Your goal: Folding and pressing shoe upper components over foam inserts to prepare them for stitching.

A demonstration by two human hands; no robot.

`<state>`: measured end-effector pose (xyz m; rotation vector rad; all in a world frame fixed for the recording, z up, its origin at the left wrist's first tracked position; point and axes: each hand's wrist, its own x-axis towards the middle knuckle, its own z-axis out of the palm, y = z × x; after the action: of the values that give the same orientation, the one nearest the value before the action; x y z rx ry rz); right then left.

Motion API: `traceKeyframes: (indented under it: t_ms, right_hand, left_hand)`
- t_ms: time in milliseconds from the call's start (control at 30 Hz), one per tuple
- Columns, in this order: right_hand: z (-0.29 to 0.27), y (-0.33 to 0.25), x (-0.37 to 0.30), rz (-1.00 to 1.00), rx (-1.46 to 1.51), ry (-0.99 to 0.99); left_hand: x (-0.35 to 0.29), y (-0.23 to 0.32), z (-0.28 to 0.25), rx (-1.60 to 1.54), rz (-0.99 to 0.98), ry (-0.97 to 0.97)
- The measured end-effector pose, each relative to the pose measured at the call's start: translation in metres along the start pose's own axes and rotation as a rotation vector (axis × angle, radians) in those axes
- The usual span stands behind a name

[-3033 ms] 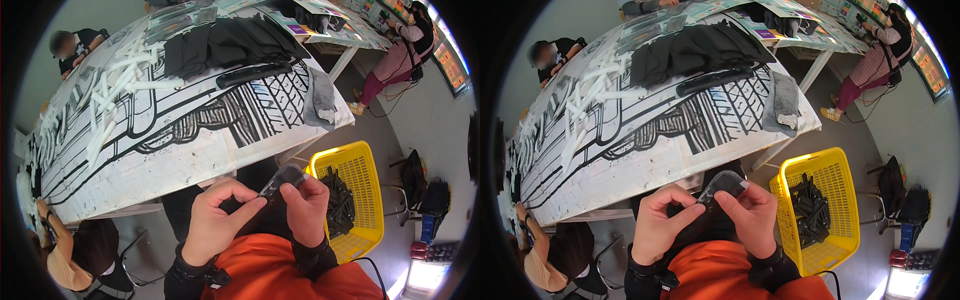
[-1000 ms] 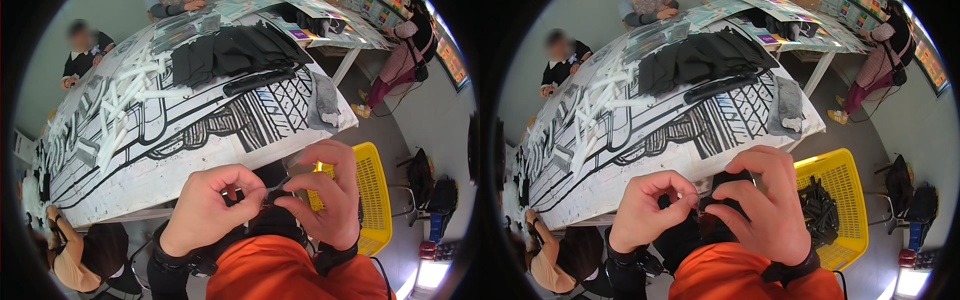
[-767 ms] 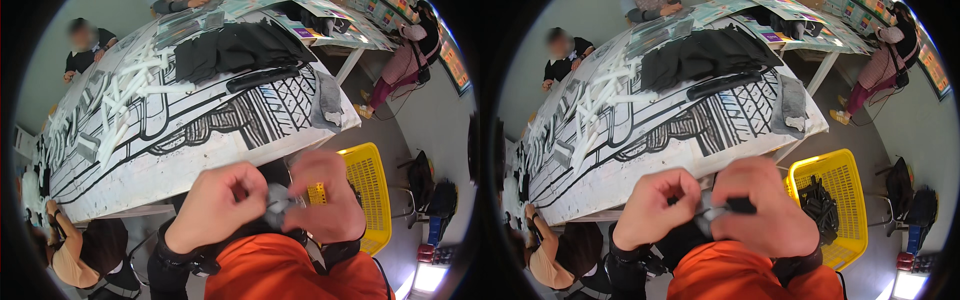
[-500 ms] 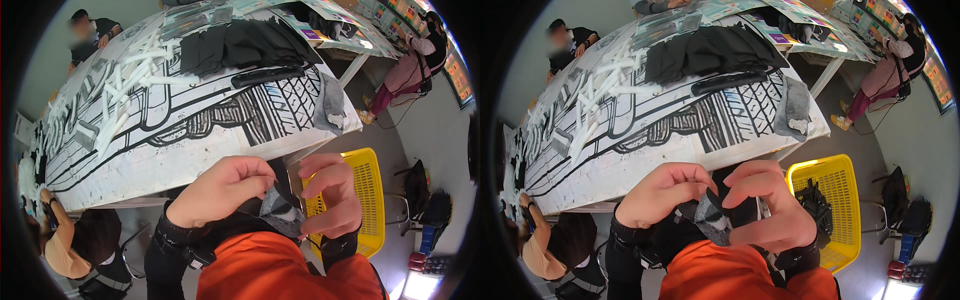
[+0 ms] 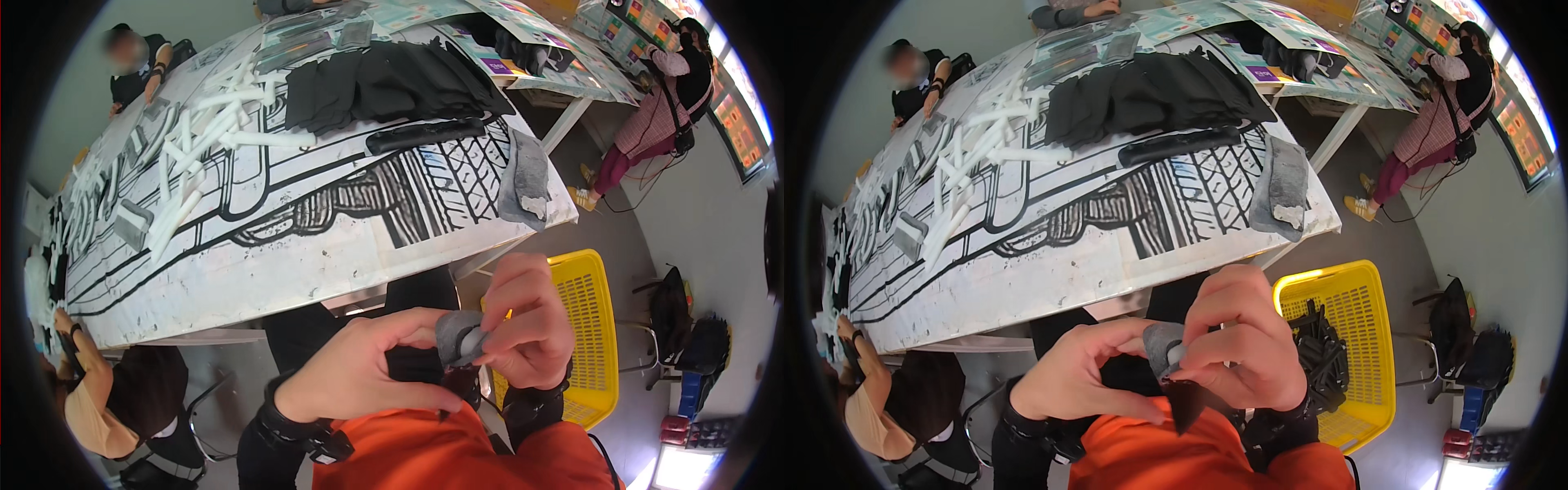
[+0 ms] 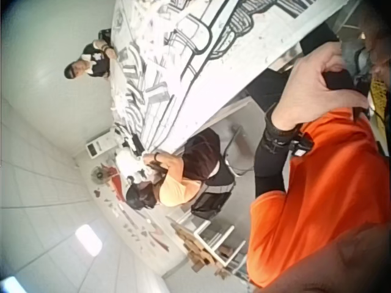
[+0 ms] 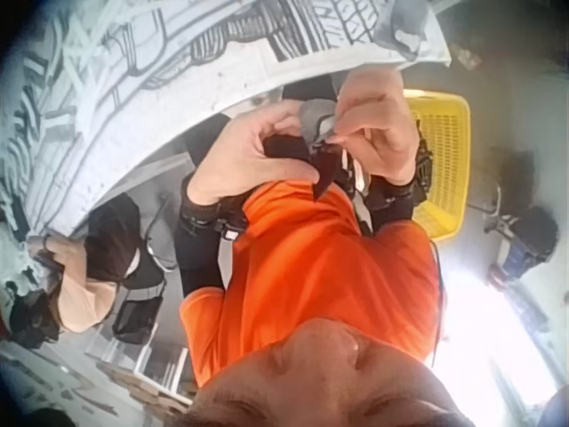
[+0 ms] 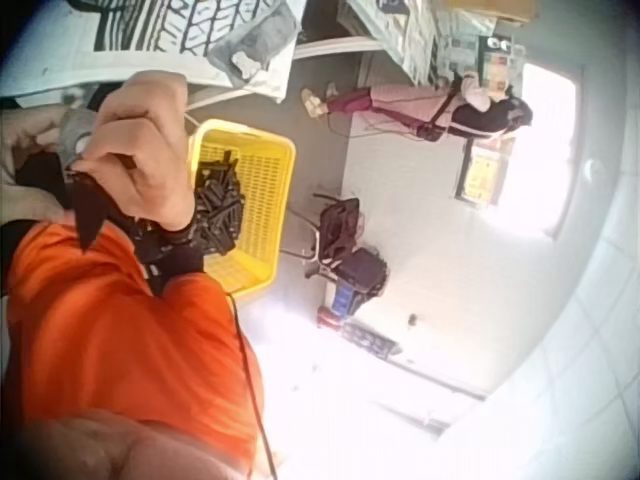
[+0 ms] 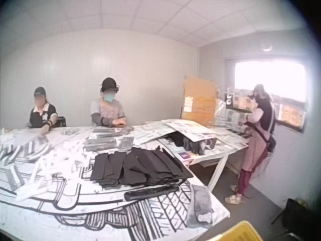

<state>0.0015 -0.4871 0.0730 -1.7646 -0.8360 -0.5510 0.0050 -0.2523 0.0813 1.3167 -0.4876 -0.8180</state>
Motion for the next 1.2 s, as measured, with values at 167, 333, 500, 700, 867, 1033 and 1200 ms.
traceKeyframes:
  t_ms: [167, 333, 500, 700, 867, 1033, 1200]
  right_hand:
    - [0.003, -0.001, 0.003, -0.014, -0.096, 0.066]
    - [0.002, -0.007, 0.004, 0.029, -0.223, 0.115]
    - [0.007, -0.007, 0.003, 0.111, -0.28, 0.175]
    - [0.01, -0.007, 0.001, 0.203, -0.243, 0.2]
    - [0.01, -0.011, -0.001, 0.284, -0.223, 0.215]
    - [0.017, -0.012, -0.002, 0.333, -0.231, 0.277]
    - [0.027, -0.021, -0.002, 0.544, 0.054, 0.362]
  left_hand:
    - [0.004, -0.004, 0.024, 0.141, 0.137, 0.323]
    - [0.007, -0.006, 0.032, -0.036, 0.094, 0.441]
    - [0.009, -0.002, 0.031, 0.02, 0.094, 0.466]
    - [0.01, -0.004, 0.026, -0.069, 0.015, 0.451]
    - [0.011, -0.002, 0.027, -0.069, 0.005, 0.451]
    - [0.011, -0.002, 0.027, 0.005, 0.005, 0.502]
    - [0.01, -0.003, 0.026, 0.055, -0.01, 0.527]
